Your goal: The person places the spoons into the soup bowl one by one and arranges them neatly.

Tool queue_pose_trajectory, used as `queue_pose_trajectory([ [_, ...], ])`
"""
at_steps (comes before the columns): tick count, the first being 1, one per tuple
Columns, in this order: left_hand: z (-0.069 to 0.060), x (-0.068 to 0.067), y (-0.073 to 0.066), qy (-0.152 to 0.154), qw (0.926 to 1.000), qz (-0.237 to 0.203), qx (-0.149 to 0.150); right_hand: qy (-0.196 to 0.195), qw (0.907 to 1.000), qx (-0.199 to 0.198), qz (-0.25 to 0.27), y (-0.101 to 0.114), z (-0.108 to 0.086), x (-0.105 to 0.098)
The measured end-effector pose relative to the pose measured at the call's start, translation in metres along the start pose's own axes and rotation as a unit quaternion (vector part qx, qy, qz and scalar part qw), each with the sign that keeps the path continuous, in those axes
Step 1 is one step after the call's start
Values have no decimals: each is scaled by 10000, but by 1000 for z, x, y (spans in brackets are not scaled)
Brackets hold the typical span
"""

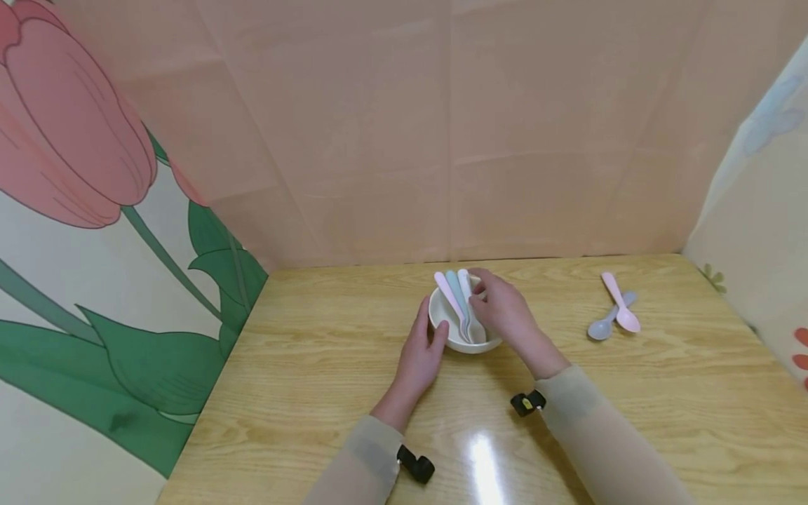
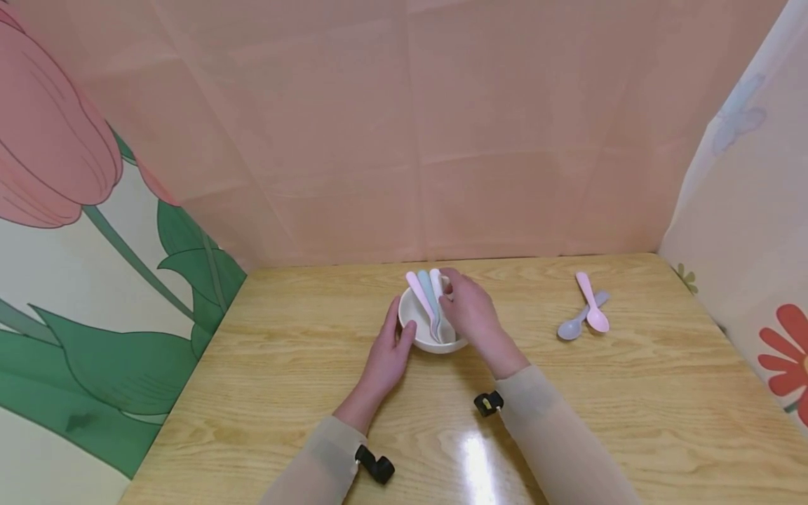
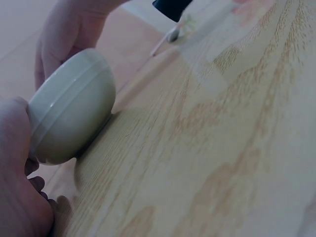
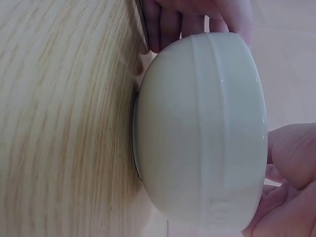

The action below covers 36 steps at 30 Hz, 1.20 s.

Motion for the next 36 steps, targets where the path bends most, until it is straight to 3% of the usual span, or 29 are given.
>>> queue_pose_trajectory([
  [9,0,1,1,-21,9999,-84,55,-417,9985,-325,128,0,-4,-15],
  [36,0,1,1,13,9999,-135,87,-959,9948,-277,189,-11,-15,-57],
])
Point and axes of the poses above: each hand's wrist, its own z-axis towards the middle knuckle, its own x-axis out of the palm, y = z × x, the point moved 9 cm from there along z, towards the middle knuckle, and after that the axes turned 15 degrees about -y, right-handed, at the moved point
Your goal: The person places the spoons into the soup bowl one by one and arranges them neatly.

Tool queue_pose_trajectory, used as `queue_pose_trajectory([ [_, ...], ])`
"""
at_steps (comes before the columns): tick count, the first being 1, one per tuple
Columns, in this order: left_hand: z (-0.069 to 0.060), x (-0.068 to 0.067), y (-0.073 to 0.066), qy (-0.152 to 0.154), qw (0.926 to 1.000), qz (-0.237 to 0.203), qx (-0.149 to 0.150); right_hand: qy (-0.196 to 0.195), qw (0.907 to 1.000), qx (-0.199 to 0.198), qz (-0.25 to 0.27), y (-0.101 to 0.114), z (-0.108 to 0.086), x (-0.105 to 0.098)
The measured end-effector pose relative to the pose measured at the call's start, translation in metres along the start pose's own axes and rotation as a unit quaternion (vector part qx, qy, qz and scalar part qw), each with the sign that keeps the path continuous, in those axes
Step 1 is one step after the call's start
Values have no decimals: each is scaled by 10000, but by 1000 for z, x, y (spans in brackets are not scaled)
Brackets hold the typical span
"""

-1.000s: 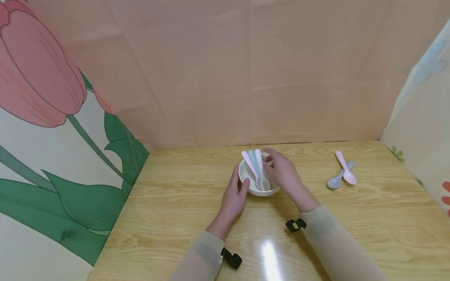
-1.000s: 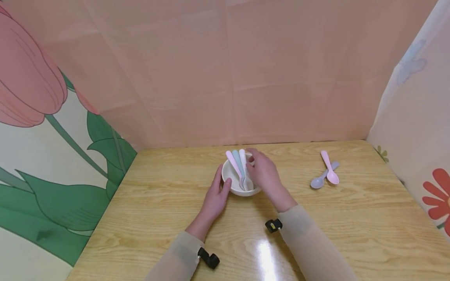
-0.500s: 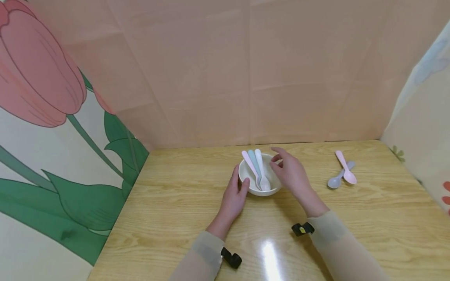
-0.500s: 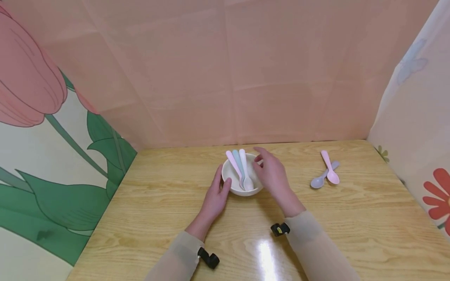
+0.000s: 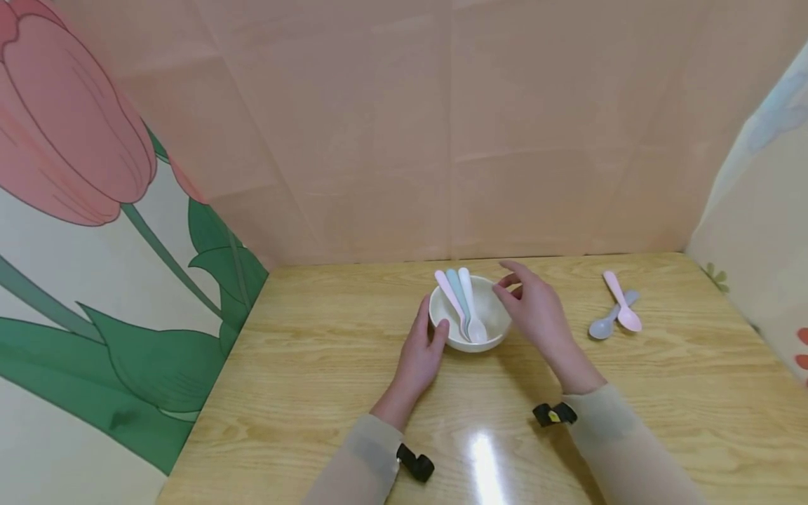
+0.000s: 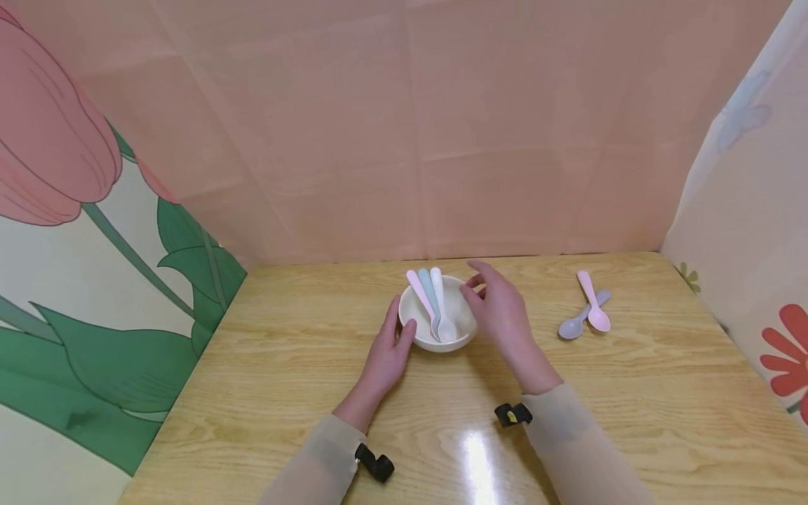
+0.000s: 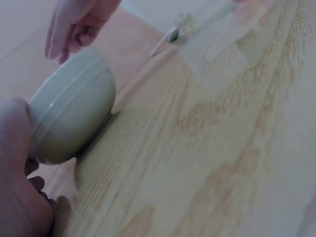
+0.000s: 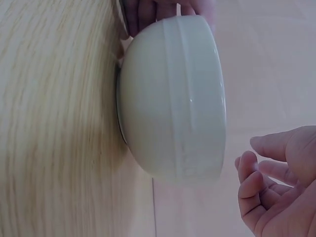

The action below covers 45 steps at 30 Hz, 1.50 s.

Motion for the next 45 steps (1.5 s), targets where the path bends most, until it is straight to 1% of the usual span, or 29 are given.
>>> queue_pose_trajectory([
  [9,1,1,0,4,10000,57,-31,-275,9996,-21,3,-6,4,-18],
  [15,1,1,2,3,10000,64,-51,-295,9995,138,-49,-14,5,-29],
  [26,0,1,3,-7,9999,78,-81,-568,9983,141,-46,-24,10,-51],
  [31,0,1,2,7,10000,52,-79,-665,9975,213,-79,-33,14,-61],
  [37,0,1,1,3,10000,2,-55,-904,9953,332,-127,-48,18,-80],
  [45,0,1,1,-4,9999,27,-128,-1012,9930,591,-122,-72,23,-97],
])
Point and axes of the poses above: each hand's wrist, its own z-axis towards the middle knuckle, its own x-axis out of the palm, y = z × x, the point moved 9 cm from there along z, towards the middle knuckle, and after that the axes turned 15 degrees about -y, right-handed, at the moved point
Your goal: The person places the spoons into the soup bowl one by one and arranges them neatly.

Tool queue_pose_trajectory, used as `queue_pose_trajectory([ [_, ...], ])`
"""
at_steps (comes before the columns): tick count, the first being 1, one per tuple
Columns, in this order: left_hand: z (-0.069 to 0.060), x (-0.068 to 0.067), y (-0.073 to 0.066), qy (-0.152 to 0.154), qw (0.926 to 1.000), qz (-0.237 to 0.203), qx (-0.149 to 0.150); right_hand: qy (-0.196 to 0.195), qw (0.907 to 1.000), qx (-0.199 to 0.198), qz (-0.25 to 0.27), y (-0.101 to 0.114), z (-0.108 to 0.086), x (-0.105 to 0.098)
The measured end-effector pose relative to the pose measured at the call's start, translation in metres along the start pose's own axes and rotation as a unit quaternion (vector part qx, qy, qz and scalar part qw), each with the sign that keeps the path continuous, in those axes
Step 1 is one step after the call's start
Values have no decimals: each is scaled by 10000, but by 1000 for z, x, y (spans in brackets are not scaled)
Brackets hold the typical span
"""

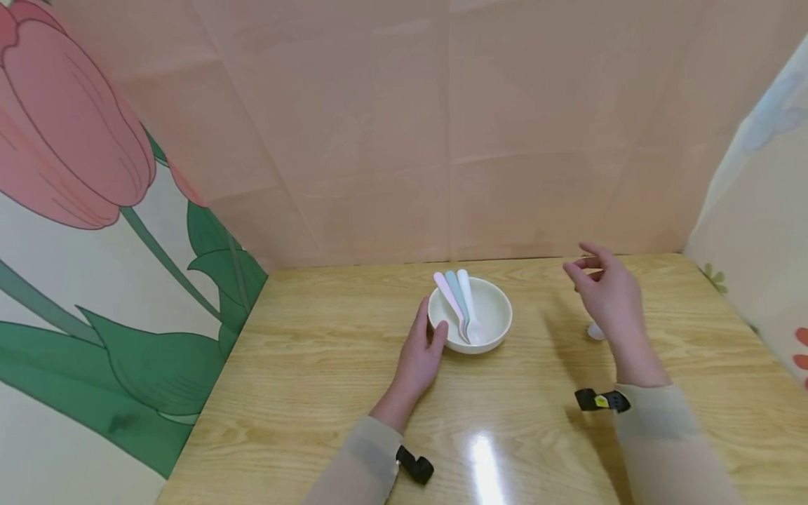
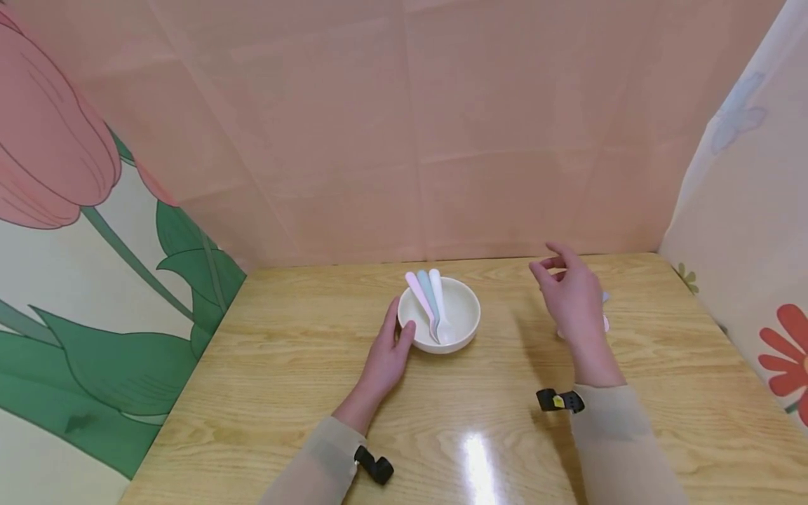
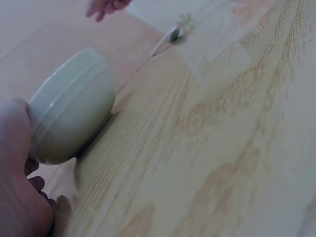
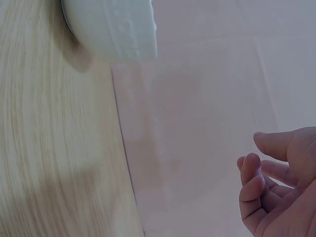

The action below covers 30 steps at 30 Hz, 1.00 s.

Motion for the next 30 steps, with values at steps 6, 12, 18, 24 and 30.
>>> queue_pose_trajectory([
  [6,-1,2,0,8,10000,39,28,-43,10000,30,-57,-13,4,-8],
  [12,0,4,2,26,9999,143,12,-30,9995,23,-316,-31,6,-17],
  [18,1,4,4,-20,9999,140,6,39,9984,93,-552,-49,14,-27],
  [24,2,4,6,-33,9999,96,6,216,9962,121,-830,-67,23,-32],
  [30,4,5,6,-10,10000,61,-9,390,9953,121,-881,-82,31,-34],
])
Point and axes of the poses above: each hand's wrist, its own z-axis towards the middle knuckle, its own x-axis out of the palm, y = z × x, the point moved 9 cm from there along z, towards the middle knuckle, and after that the axes turned 15 degrees about -y, right-handed, at the moved point
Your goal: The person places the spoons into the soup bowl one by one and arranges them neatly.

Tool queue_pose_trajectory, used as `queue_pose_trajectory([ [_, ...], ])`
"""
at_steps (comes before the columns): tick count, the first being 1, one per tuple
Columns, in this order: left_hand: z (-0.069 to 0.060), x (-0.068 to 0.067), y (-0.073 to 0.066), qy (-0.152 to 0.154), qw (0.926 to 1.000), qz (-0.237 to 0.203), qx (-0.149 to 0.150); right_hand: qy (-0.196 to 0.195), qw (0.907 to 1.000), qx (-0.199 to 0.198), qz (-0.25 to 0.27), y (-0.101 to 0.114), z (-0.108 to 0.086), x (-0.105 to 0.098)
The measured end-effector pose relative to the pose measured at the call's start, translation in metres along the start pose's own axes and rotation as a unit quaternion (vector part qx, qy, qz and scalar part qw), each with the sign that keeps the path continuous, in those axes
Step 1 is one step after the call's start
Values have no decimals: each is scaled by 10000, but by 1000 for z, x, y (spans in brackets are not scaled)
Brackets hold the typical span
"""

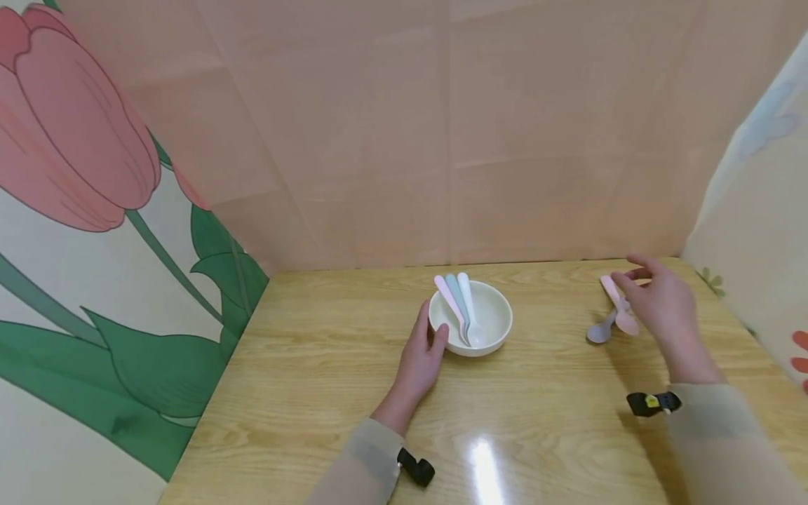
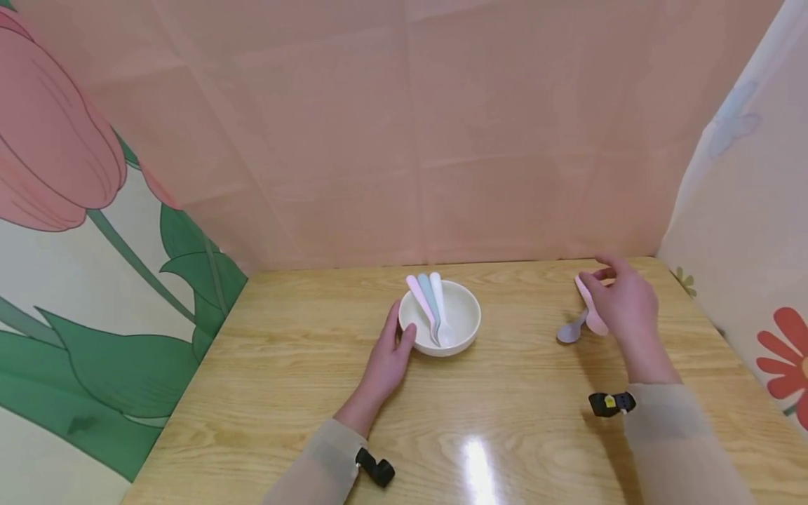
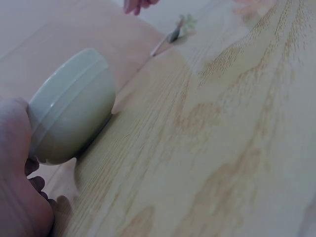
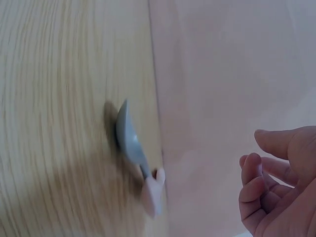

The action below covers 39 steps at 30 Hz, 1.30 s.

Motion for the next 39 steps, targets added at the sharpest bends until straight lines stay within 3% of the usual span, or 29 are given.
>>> queue_pose_trajectory([
  [19,4,4,0,-24,9999,85,78,475,9983,-97,-329,-36,15,7],
  [30,4,4,-1,7,10000,56,63,491,9977,-276,-369,-50,23,16],
  [39,2,4,-4,41,10000,11,56,718,9962,9,-488,-67,25,24],
])
Point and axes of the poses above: each hand's wrist, its own z-axis towards the middle knuckle, its own x-axis out of the palm, y = z × x, the point moved 9 cm from there along z, towards the middle knuckle, and after that the axes turned 15 degrees about -y, right-handed, at the moved point
